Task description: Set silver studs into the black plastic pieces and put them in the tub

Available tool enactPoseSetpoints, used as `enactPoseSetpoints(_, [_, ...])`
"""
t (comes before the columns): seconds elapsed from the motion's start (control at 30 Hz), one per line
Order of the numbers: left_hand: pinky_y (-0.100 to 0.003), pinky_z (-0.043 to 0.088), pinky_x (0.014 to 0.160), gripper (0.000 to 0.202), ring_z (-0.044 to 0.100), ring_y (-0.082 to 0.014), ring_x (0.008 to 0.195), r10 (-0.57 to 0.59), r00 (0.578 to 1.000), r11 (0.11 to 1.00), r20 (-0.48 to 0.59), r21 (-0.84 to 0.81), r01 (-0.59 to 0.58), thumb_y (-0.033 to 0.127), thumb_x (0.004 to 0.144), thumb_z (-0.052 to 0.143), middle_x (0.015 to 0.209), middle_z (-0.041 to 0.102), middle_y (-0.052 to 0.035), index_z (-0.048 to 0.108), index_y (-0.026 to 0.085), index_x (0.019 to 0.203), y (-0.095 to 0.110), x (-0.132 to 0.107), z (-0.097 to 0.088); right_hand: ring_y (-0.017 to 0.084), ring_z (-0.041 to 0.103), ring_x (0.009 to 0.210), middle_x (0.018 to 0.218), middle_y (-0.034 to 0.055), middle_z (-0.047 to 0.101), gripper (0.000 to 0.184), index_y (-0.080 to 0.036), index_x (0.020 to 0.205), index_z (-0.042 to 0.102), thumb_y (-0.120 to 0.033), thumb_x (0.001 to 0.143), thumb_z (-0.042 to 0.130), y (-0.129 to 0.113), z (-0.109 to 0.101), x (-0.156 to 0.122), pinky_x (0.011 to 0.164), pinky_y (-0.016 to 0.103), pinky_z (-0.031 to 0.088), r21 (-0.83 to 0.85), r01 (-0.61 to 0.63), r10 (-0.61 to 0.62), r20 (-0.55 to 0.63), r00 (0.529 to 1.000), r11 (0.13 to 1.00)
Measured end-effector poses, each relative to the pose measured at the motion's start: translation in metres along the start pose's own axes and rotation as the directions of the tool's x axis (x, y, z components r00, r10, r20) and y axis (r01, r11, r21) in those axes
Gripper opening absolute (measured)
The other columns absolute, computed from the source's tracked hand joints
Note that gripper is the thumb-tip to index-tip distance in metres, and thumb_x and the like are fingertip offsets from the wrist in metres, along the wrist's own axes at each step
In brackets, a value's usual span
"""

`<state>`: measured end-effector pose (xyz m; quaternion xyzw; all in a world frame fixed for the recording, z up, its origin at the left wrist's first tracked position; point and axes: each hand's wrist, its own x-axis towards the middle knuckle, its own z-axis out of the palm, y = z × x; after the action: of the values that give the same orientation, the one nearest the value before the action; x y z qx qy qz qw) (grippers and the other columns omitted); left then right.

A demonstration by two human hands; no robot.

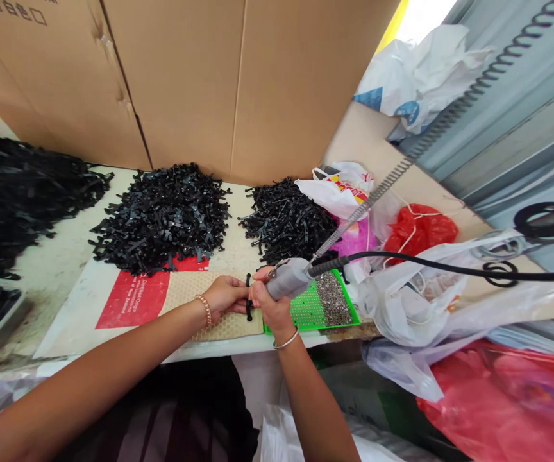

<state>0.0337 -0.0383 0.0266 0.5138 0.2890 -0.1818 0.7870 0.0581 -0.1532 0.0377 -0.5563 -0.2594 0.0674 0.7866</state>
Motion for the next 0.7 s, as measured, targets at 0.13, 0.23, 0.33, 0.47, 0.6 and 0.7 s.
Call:
enactPoseSetpoints(0.13, [-0.025,0.055,0.051,0.031,0.062,-0.014,0.049,0.006,1.0,1.0,0.015,-0.014,-0.006,0.016,0.069,0.08,0.056,0.065,-0.0051,0.051,0.013,0.058,-0.003,0.002,-0.001,0.008,0.033,0.038,0.047,-0.0107,0.035,0.019,-0.024,0.089,0.053,-0.039,0.085,0.065,0.006,-0.001,-0.001,0.043,0.023,0.034,0.052,0.003,-0.008,0.101,0.995,0.999])
enactPoseSetpoints(0.23, [-0.025,0.055,0.052,0.029,0.062,-0.014,0.05,0.004,1.0,1.0,0.028,0.006,-0.004,0.016,0.069,0.08,0.057,0.065,-0.0061,0.054,0.011,0.058,-0.003,0.004,-0.003,0.008,0.035,0.04,0.049,-0.0101,0.038,0.017,-0.024,0.095,0.056,-0.035,0.086,0.065,0.002,0.001,-0.001,0.045,0.023,0.036,0.061,-0.01,0.003,0.128,0.992,0.998])
enactPoseSetpoints(0.33, [-0.025,0.056,0.055,0.026,0.064,-0.0141,0.053,0.004,0.998,1.0,0.062,-0.002,-0.004,0.015,0.069,0.081,0.064,0.068,-0.0075,0.057,0.011,0.06,-0.002,0.003,-0.005,0.008,0.035,0.04,0.048,-0.0105,0.037,0.024,-0.023,0.1,0.057,-0.038,0.084,0.066,-0.013,-0.001,0.008,0.046,0.023,0.037,0.034,0.021,-0.022,0.024,0.999,0.999])
enactPoseSetpoints(0.47, [-0.025,0.056,0.058,0.02,0.063,-0.0123,0.055,0.005,0.996,1.0,0.093,-0.008,-0.004,0.013,0.069,0.081,0.067,0.068,-0.0062,0.061,0.01,0.066,0.0,0.001,-0.007,0.007,0.034,0.039,0.047,-0.0114,0.036,0.03,-0.022,0.093,0.057,-0.041,0.075,0.072,-0.028,-0.022,0.033,0.047,0.022,0.037,-0.065,0.158,-0.171,-0.343,0.924,0.985])
enactPoseSetpoints(0.6, [-0.023,0.056,0.059,0.016,0.063,-0.0123,0.059,0.008,0.993,1.0,0.119,0.01,-0.009,0.009,0.064,0.08,0.071,0.069,-0.0064,0.066,0.01,0.072,0.002,-0.003,-0.01,0.007,0.033,0.039,0.046,-0.0113,0.038,0.035,-0.019,0.089,0.058,-0.042,0.067,0.075,-0.015,-0.044,0.051,0.044,0.021,0.033,-0.057,0.048,-0.07,-0.487,0.87,0.997])
enactPoseSetpoints(0.7, [-0.022,0.055,0.06,0.018,0.064,-0.0137,0.065,0.017,0.987,1.0,0.162,0.005,-0.018,0.002,0.058,0.077,0.073,0.069,-0.0063,0.068,0.009,0.072,0.002,-0.003,-0.013,0.007,0.035,0.04,0.046,-0.0106,0.04,0.038,-0.018,0.089,0.06,-0.042,0.065,0.076,0.0,-0.049,0.051,0.043,0.021,0.03,-0.041,-0.029,0.006,-0.467,0.884,0.999])
